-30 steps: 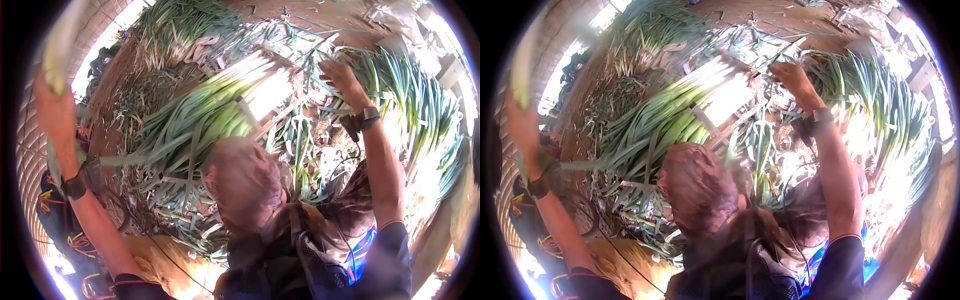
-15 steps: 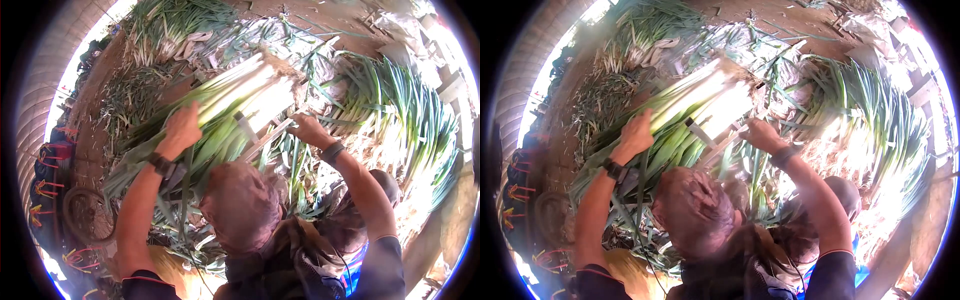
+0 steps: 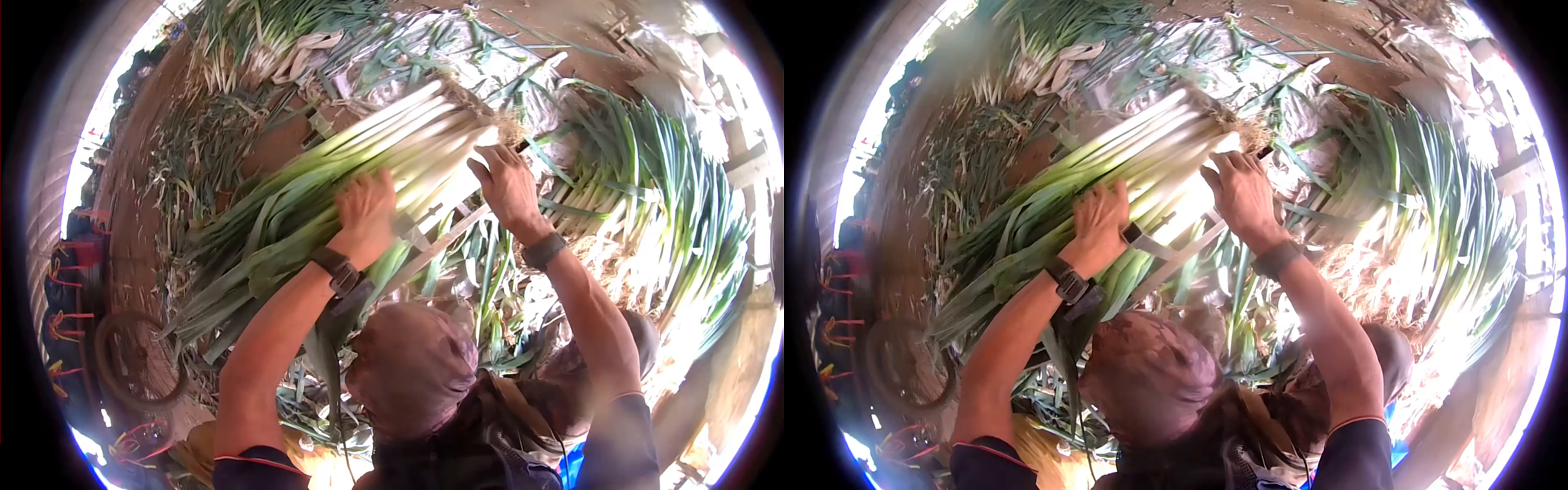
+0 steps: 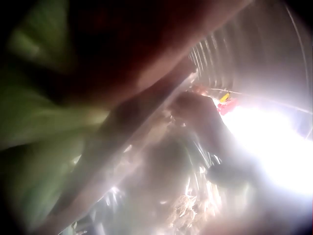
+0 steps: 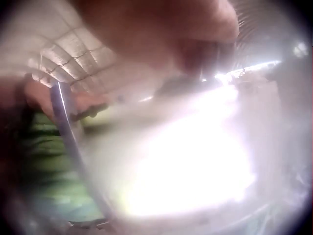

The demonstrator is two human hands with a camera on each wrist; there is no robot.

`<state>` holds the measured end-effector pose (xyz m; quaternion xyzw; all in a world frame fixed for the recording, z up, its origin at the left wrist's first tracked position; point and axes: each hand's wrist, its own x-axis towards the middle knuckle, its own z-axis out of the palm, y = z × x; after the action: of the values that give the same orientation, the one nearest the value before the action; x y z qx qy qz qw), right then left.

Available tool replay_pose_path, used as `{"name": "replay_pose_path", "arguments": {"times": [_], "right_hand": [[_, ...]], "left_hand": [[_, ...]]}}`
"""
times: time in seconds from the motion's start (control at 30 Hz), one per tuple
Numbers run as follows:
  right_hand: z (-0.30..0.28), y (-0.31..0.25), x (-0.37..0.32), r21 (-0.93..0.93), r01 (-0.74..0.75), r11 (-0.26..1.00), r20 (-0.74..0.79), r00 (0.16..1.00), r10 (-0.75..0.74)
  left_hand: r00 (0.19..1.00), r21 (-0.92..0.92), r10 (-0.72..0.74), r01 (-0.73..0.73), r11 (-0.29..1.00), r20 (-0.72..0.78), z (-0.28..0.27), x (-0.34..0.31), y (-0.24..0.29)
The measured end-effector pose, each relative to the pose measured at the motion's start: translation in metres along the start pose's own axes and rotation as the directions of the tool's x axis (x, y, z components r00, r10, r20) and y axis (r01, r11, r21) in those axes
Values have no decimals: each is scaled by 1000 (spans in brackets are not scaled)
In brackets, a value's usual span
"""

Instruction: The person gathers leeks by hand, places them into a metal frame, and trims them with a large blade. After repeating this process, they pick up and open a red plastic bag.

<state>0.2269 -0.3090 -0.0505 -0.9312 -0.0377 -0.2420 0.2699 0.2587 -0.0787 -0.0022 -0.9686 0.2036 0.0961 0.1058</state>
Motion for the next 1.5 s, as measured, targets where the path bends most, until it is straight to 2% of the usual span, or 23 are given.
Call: {"name": "replay_pose_path", "arguments": {"times": [0.1,0.17,0.27,0.37,0.43,0.53,0.57,0.6,0.63,0.7,0.73,0.77,0.83,0.87,0.93,0.97,1.0,1.03,1.17,1.23,1.3,1.43,1.5], "right_hand": [[37,-13,31,9,210,978,26,977,-211],[78,-8,38,-68,149,986,214,968,-131],[80,-9,37,-41,6,999,369,929,9],[72,-4,22,-74,22,997,363,932,7],[84,1,17,-177,64,982,317,948,-4],[108,32,15,-227,212,950,260,954,-151],[122,43,13,-270,289,918,233,945,-229],[105,33,12,-490,446,749,285,894,-345],[106,30,17,-232,237,943,255,951,-176],[99,29,19,-301,321,898,369,908,-201],[106,27,14,-194,158,968,185,975,-122],[124,46,17,-332,282,900,236,949,-210],[101,32,25,-292,321,901,451,877,-166],[113,42,26,-269,283,921,389,906,-165],[103,30,25,-216,181,959,366,926,-92],[100,24,26,-162,75,984,347,938,-14],[108,40,31,-231,278,932,441,884,-154],[115,40,30,-273,255,928,358,922,-148],[98,28,30,-190,217,958,429,896,-118],[109,39,30,-231,217,948,409,906,-108],[98,26,30,-209,194,958,420,903,-91],[90,17,29,-147,108,983,354,934,-50],[88,23,29,-375,421,826,462,857,-227]], "left_hand": [[1000,-31,-1,2,1000,26,-4,2,-1],[999,-91,-30,33,995,32,-5,2,-1],[996,-151,86,-91,984,-35,1,-8,-7],[961,-149,205,-234,961,-184,11,-36,-17],[984,-98,172,-175,980,-35,-14,-75,-25],[991,149,93,-107,983,96,-16,-141,-52],[998,143,60,-59,988,3,-16,-155,-61],[994,137,26,-12,991,-103,-16,-166,-70],[995,142,1,13,990,-96,-16,-177,-79],[997,87,-42,48,995,-68,-18,-191,-89],[997,10,-70,70,997,-43,-25,-197,-87],[996,17,-80,81,997,-41,-27,-202,-81],[994,31,-77,80,996,-82,-27,-205,-58],[983,242,-73,114,963,-169,-12,-204,-45],[926,246,-32,133,960,-375,29,-195,-21],[925,245,-38,140,959,-379,46,-188,-10],[922,207,12,74,976,-387,60,-184,-1],[918,172,58,11,985,-393,70,-187,1],[932,143,92,-44,989,-351,76,-205,-25],[970,434,-13,121,893,-244,39,-228,-42],[892,328,-105,268,906,-439,17,-238,-60],[908,564,-274,413,715,-318,-23,-254,-103],[946,314,-318,321,893,-64,-30,-257,-123]]}}
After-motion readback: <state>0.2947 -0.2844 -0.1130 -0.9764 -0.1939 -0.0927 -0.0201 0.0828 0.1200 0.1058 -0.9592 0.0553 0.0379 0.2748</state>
